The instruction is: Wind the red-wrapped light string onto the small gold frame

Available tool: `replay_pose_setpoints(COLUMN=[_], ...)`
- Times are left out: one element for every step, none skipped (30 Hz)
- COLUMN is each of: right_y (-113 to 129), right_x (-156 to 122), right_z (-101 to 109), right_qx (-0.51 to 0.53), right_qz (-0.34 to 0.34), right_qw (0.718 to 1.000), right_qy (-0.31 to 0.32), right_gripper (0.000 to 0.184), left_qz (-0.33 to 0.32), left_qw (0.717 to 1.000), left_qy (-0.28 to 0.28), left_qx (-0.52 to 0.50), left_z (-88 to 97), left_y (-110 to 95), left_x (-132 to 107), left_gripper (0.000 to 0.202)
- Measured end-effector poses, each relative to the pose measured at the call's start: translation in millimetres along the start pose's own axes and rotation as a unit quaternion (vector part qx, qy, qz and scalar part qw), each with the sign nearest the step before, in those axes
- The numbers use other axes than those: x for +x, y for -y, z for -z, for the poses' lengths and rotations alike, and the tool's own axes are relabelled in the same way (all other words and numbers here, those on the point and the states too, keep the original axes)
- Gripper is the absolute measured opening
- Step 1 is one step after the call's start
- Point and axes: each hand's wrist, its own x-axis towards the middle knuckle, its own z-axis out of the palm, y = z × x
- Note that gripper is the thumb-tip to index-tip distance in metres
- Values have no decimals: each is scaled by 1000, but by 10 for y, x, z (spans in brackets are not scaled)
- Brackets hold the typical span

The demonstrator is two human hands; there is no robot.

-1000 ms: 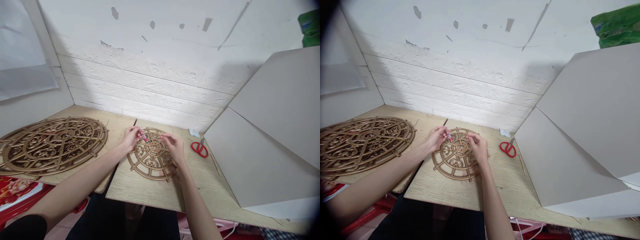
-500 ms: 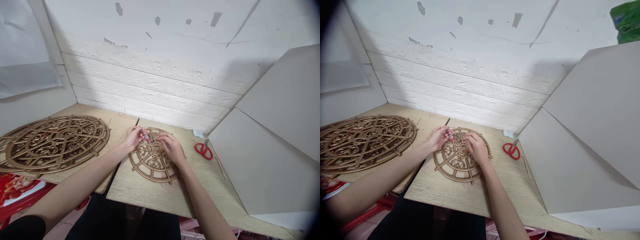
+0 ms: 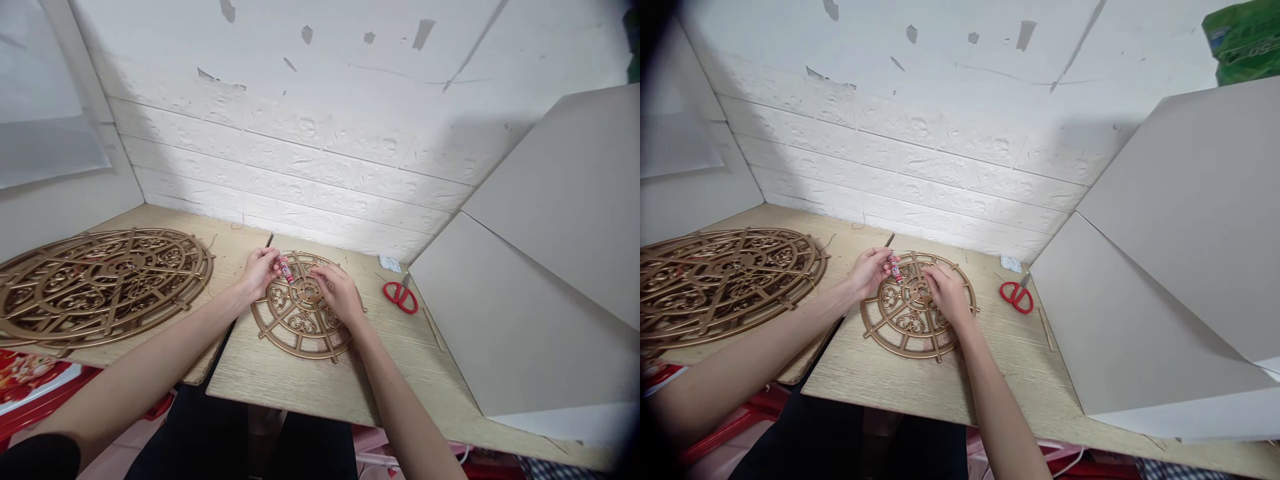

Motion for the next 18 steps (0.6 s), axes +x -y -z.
replay_pose_setpoints(right_y=[-6, -14, -24, -35, -48, -60, -72, -82, -89, -92, -92, -89, -84, -77, -71, -67, -65, -66], right_x=[-1, -3, -6, -10, -15, -20, -26, -30, -34, -36, -36, -35, -33, -31, -29, -29, -31, -35], right_z=[-4, -7, -8, -8, -8, -6, -4, -3, -1, 0, 2, 2, 3, 3, 3, 4, 4, 5], right_qx=[0, 1, 1, 0, -1, -3, -5, -8, -10, -12, -13, -14, -15, -16, -17, -19, -22, -24], right_qz=[1, 3, 3, 3, 1, -2, -5, -8, -10, -11, -12, -12, -11, -11, -12, -15, -23, -35], right_qw=[1000, 1000, 1000, 1000, 1000, 1000, 1000, 1000, 1000, 1000, 1000, 1000, 1000, 1000, 1000, 1000, 999, 999], right_qy=[1, 3, 4, 6, 8, 8, 7, 5, 3, 0, -1, 1, 4, 10, 15, 19, 21, 22], right_gripper=[22, 22, 22, 22, 22, 21, 21, 20, 20, 19, 19, 19, 19, 19, 19, 19, 19, 19], left_qz=[1, 2, 4, 7, 8, 10, 10, 10, 10, 11, 12, 14, 15, 16, 16, 16, 16, 17], left_qw=[1000, 1000, 1000, 1000, 1000, 1000, 1000, 1000, 1000, 1000, 1000, 1000, 1000, 1000, 1000, 1000, 1000, 1000], left_qy=[0, -1, -2, -3, -4, -5, -4, -1, 2, 4, 7, 8, 7, 7, 6, 6, 6, 5], left_qx=[-1, -2, -2, -2, 0, 1, 2, 3, 3, 1, 0, -1, -2, -2, -3, -3, -3, -2], left_z=[4, 7, 9, 11, 12, 12, 12, 10, 8, 6, 5, 3, 3, 3, 4, 5, 6, 7], left_y=[-2, -4, -4, -2, -1, 1, 3, 5, 6, 7, 8, 8, 8, 7, 7, 8, 8, 9], left_x=[4, 7, 9, 10, 10, 9, 7, 5, 3, 1, -1, -3, -5, -6, -6, -5, -5, -4], left_gripper=[10, 10, 9, 9, 9, 9, 8, 8, 8, 8, 8, 8, 8, 8, 8, 7, 7, 7])
